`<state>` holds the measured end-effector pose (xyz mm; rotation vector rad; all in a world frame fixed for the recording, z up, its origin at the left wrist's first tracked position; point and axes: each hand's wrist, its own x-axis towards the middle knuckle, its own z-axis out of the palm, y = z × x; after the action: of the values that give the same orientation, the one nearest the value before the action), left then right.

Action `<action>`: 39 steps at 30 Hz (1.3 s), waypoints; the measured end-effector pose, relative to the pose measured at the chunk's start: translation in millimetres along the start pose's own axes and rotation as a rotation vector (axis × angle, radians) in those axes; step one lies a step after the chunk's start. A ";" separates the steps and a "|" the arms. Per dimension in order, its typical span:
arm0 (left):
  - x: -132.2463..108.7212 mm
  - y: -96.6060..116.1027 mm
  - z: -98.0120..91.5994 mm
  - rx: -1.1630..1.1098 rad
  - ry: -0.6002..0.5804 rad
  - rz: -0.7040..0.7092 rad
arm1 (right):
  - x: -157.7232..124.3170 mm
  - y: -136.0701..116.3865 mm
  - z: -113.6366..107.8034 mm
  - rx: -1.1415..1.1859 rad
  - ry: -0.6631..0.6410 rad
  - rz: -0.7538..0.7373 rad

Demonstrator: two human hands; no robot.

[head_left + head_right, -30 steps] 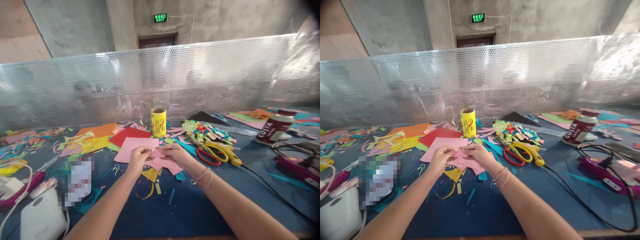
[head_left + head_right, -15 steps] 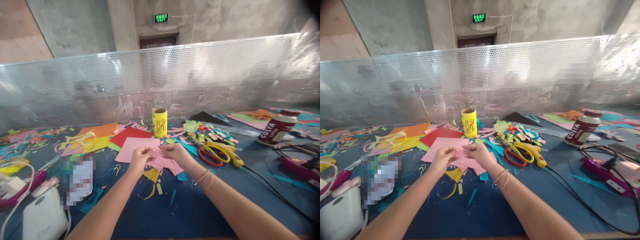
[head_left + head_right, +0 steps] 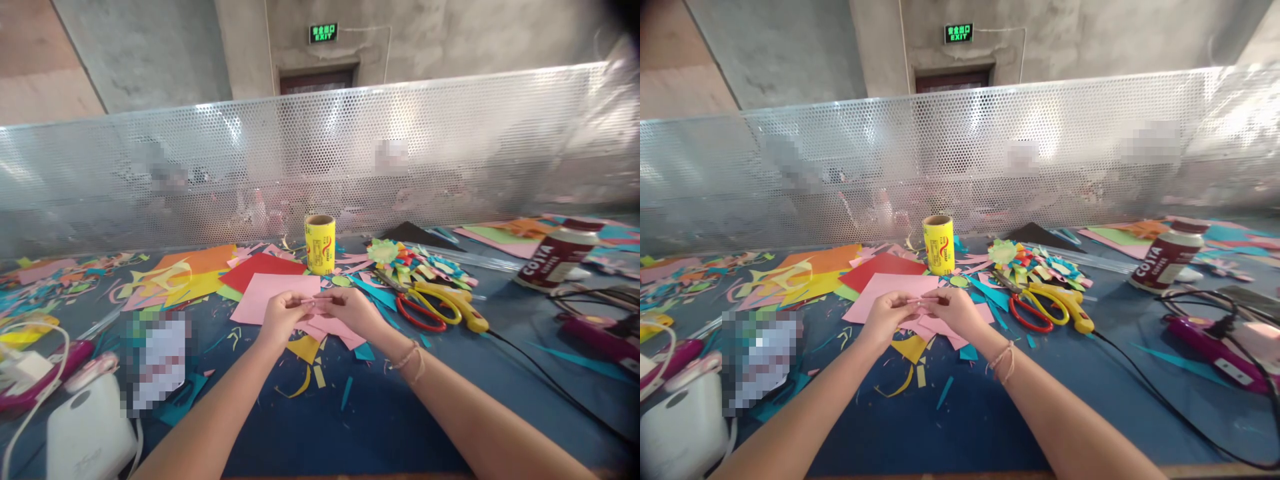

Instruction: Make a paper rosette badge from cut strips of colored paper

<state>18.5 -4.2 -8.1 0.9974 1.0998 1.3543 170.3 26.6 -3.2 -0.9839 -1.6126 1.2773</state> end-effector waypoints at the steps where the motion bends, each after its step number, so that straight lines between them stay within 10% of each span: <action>1: -0.6 0.3 0.6 0.013 -0.011 0.002 | -1.0 0.2 0.7 -0.023 -0.005 -0.016; 39: 1.5 0.2 -3.9 0.339 -0.041 0.178 | -4.7 -6.7 -1.0 -0.264 -0.079 -0.076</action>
<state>14.6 -2.9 -8.8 1.3921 1.2596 1.3048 172.3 21.3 2.8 -1.0297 -1.8969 1.0830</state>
